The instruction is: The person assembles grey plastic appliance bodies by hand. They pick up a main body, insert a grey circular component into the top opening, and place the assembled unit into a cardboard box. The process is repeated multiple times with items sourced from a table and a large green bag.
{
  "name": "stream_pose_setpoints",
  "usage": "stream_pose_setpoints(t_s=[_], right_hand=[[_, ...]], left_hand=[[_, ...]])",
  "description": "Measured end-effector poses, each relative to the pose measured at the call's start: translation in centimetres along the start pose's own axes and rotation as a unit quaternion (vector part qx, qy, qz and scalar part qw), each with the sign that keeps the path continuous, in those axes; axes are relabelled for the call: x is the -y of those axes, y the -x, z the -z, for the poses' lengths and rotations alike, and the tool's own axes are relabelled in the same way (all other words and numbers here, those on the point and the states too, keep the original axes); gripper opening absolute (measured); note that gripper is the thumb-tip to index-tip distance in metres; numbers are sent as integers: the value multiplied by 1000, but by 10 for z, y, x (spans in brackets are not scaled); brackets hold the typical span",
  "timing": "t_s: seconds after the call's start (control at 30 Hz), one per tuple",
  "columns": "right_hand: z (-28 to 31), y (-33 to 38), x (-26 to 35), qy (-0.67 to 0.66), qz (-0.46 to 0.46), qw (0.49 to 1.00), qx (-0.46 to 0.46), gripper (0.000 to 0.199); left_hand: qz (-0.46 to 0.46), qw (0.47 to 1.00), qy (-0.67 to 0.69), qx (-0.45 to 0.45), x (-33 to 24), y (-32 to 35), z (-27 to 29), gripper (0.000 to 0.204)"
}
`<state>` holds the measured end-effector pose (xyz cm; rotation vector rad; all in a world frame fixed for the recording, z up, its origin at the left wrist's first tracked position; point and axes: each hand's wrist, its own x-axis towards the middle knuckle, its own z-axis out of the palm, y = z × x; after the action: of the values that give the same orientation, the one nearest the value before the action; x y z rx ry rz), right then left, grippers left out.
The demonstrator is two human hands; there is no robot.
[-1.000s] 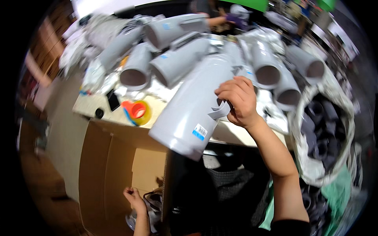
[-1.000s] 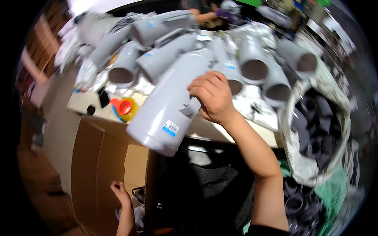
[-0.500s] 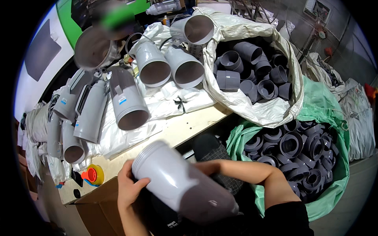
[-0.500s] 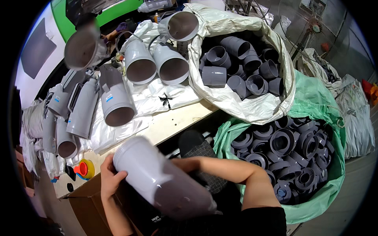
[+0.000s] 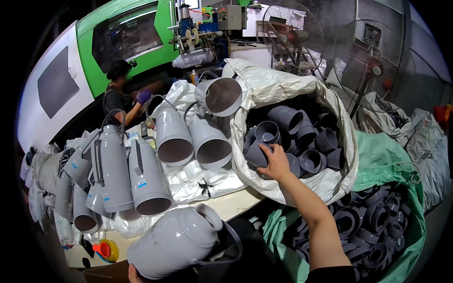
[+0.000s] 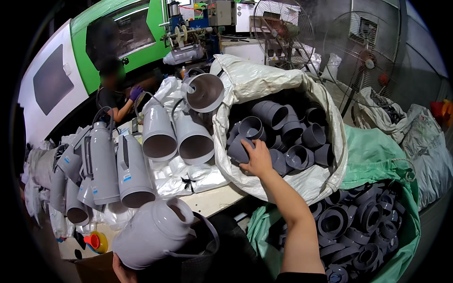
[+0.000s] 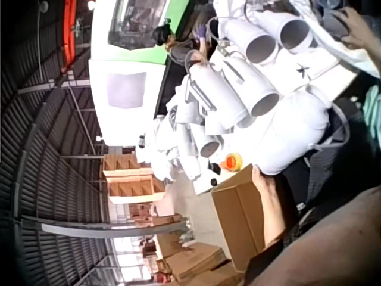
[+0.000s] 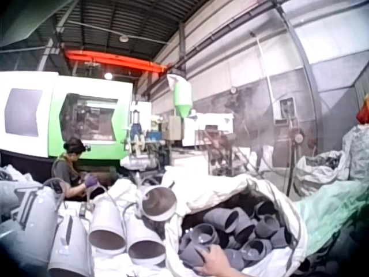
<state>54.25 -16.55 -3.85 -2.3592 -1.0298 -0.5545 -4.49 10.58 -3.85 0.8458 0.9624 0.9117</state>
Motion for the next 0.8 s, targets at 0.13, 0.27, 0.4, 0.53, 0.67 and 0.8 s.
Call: stream_pose_setpoints(t_s=[0.13,0.27,0.4,0.53,0.67,0.8], right_hand=[[21,14,22,192,-25,968,161,90],[79,16,71,278,40,957,79,80],[145,45,131,-201,33,924,322,105],[100,175,174,-563,-60,676,471,119],[71,325,244,-548,-34,733,402,103],[95,306,179,-424,-149,822,350,47]], left_hand=[[16,990,126,66,19,-14,-8,53],[-19,983,98,152,14,-38,9,55],[-141,984,-28,106,-23,-26,3,53],[-227,944,-140,193,-57,-30,-16,32],[-342,879,-184,277,-62,10,-81,36],[-358,865,-85,343,-22,17,-124,39]])
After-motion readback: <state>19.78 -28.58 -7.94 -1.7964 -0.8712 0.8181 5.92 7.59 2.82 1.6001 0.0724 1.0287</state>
